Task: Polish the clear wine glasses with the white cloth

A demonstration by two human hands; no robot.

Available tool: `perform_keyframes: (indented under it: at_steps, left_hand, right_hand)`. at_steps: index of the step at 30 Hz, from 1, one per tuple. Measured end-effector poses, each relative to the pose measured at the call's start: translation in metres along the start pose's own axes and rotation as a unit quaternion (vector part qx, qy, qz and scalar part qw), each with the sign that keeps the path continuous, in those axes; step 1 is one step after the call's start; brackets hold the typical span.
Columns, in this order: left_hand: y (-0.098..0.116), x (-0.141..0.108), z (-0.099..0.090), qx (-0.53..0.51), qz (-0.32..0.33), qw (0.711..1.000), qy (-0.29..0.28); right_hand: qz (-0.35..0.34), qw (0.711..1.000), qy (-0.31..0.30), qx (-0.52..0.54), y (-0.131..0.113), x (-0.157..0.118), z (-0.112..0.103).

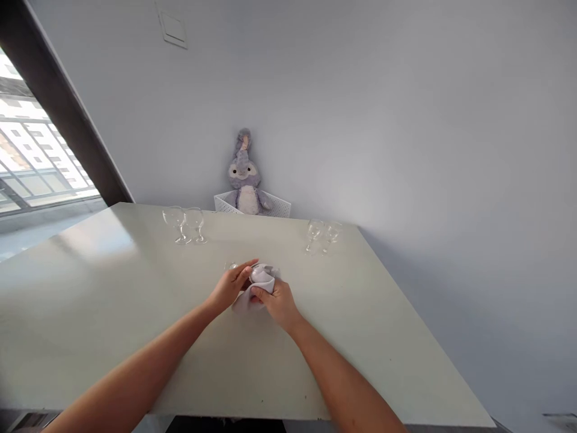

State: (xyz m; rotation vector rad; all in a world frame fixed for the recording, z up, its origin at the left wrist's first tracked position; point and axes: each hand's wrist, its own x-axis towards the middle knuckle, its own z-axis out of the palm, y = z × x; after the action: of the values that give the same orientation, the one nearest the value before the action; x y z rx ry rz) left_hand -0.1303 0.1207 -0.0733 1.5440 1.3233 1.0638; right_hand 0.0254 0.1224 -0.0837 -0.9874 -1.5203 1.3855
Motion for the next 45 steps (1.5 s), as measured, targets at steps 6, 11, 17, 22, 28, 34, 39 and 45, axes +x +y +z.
perform_keyframes:
  at_steps: [6,11,17,22,28,34,39,45]
  left_hand:
    - [-0.002,0.005,-0.020,0.079,0.195,0.972,0.106]
    - [-0.005,0.007,-0.022,0.157,0.225,0.961,-0.021]
    - [-0.002,0.000,-0.017,0.091,0.027,0.976,-0.198]
    - [0.009,-0.002,-0.021,-0.153,-0.123,0.915,-0.353]
    - [0.005,0.003,-0.028,-0.207,-0.143,0.904,-0.346]
    - [-0.013,0.017,-0.043,-0.186,-0.136,0.969,-0.093]
    - [-0.017,0.016,-0.024,0.056,-0.069,0.996,-0.003]
    - [-0.005,-0.006,0.010,0.253,0.124,0.959,-0.037]
  right_hand:
    - [0.058,0.998,-0.016,0.034,-0.003,0.009,-0.026]
    - [0.066,0.987,-0.126,0.069,-0.008,0.011,-0.047]
    - [0.016,0.965,-0.255,-0.057,-0.016,0.012,-0.075]
    - [-0.015,0.956,-0.278,-0.098,-0.031,0.006,-0.088]
    - [-0.019,0.977,-0.202,-0.071,-0.026,0.008,-0.103]
    - [-0.105,0.990,0.017,-0.091,-0.021,0.014,-0.106]
    - [-0.261,0.890,-0.028,-0.372,-0.029,0.006,-0.052]
    - [-0.222,0.914,0.036,-0.338,-0.024,0.009,-0.032]
